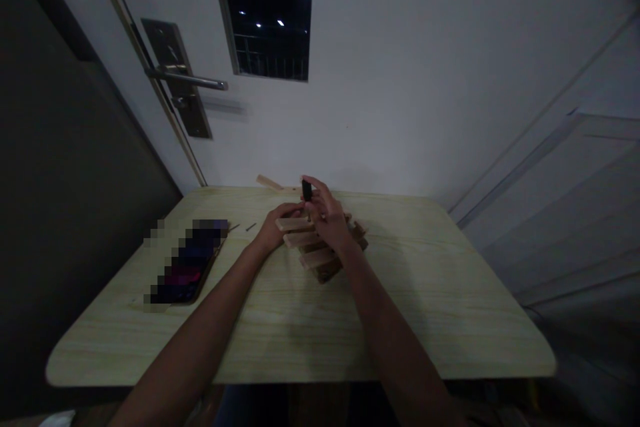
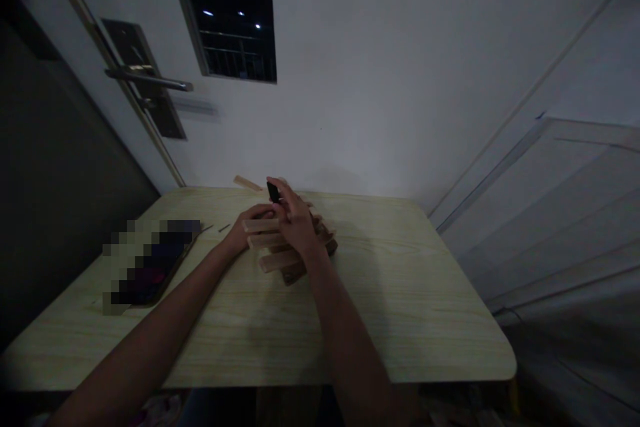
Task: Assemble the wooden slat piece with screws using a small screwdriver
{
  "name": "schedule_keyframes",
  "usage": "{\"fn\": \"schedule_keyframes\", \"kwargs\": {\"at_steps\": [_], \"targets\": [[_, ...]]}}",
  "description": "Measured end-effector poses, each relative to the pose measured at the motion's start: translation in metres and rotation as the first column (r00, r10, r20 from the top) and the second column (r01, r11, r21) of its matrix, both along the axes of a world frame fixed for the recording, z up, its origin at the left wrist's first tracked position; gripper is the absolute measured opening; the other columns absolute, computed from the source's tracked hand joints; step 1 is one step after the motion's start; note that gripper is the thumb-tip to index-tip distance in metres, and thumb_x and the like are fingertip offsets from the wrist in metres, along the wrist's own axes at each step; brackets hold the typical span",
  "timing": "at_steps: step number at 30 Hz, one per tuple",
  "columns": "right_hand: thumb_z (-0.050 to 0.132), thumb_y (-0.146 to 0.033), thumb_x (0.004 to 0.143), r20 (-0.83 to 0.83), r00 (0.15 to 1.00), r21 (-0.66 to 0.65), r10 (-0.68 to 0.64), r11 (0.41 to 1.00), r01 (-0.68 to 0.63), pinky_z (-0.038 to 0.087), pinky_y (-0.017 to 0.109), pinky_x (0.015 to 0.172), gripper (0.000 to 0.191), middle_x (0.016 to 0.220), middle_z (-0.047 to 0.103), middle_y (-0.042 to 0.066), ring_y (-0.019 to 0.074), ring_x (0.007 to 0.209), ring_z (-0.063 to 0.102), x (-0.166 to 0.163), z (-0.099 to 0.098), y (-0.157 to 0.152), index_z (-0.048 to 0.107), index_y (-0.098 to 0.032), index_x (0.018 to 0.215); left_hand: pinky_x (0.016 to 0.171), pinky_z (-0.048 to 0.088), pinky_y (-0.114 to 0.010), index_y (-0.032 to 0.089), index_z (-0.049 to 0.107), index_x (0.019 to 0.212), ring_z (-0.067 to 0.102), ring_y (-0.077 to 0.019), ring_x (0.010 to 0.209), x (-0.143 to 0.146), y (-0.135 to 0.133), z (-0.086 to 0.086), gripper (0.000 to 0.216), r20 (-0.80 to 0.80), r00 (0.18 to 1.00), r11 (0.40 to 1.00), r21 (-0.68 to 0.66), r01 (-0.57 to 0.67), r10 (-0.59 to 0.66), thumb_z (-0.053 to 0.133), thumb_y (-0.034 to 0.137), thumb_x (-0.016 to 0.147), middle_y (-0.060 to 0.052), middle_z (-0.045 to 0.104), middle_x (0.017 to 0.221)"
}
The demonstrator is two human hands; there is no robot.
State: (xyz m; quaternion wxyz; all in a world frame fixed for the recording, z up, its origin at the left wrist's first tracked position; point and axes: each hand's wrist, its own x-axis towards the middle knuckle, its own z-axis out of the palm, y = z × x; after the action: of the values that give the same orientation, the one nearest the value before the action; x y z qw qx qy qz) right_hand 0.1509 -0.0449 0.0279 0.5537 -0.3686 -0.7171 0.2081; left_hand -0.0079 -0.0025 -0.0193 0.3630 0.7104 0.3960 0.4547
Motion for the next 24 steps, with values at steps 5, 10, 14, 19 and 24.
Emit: {"fn": "schedule_keyframes", "kwargs": {"at_steps": [5,10,14,19,24], "targets": [[0.057,-0.026,0.088,-0.027,0.998,-0.032,-0.049,0.998,0.048,0.059,0.032,0.086,0.042,0.117,0.063,0.006,0.0178,0.095,0.066,-0.0016,-0.0053,0.0039,0.050,-0.030,0.129,0.097,0.049,-0.043,0.016,0.074,0.101,0.067,-0.0278,0.102,-0.0003,-0.0015,0.0013,0.037,-0.009,1.000,1.000,-0.003,-0.015,0.015,0.063,0.042,0.077,-0.013,0.073,0.109],[0.057,-0.028,0.089,-0.023,1.000,-0.025,-0.018,1.000,0.018,0.058,0.031,0.087,0.044,0.122,0.062,0.007,0.0173,0.098,0.066,-0.0008,-0.0015,0.0001,0.047,-0.028,0.132,0.097,0.049,-0.043,0.015,0.073,0.102,0.067,-0.0275,0.102,-0.0003,-0.0035,0.0032,0.037,-0.014,1.000,1.000,-0.019,-0.001,0.001,0.063,0.042,0.077,-0.013,0.073,0.110],[0.048,-0.026,0.094,-0.040,0.998,0.008,0.050,0.999,-0.050,0.056,0.030,0.094,0.042,0.135,0.057,0.006,0.0164,0.112,0.063,-0.0005,-0.0019,-0.0020,0.044,-0.029,0.136,0.097,0.049,-0.042,0.016,0.073,0.102,0.067,-0.0269,0.103,-0.0003,-0.0009,-0.0001,0.038,0.022,1.000,1.000,-0.004,0.010,-0.010,0.064,0.042,0.076,-0.012,0.073,0.110],[0.058,-0.027,0.088,-0.076,0.997,-0.025,0.001,1.000,-0.003,0.060,0.034,0.082,0.048,0.122,0.062,0.006,0.0188,0.098,0.066,-0.0008,-0.0067,0.0030,0.047,-0.029,0.134,0.096,0.049,-0.042,0.015,0.073,0.104,0.067,-0.0267,0.102,-0.0012,-0.0011,-0.0011,0.039,-0.009,1.000,1.000,0.002,0.009,-0.009,0.064,0.042,0.077,-0.012,0.073,0.111],[0.060,-0.026,0.087,-0.046,0.999,-0.037,-0.017,0.999,0.015,0.060,0.033,0.081,0.046,0.129,0.059,0.008,0.0193,0.099,0.065,0.0001,-0.0036,0.0019,0.050,-0.028,0.132,0.097,0.049,-0.043,0.014,0.073,0.103,0.067,-0.0273,0.102,-0.0007,-0.0043,0.0024,0.039,-0.010,1.000,1.000,0.005,0.005,-0.005,0.063,0.042,0.079,-0.014,0.073,0.110]]}}
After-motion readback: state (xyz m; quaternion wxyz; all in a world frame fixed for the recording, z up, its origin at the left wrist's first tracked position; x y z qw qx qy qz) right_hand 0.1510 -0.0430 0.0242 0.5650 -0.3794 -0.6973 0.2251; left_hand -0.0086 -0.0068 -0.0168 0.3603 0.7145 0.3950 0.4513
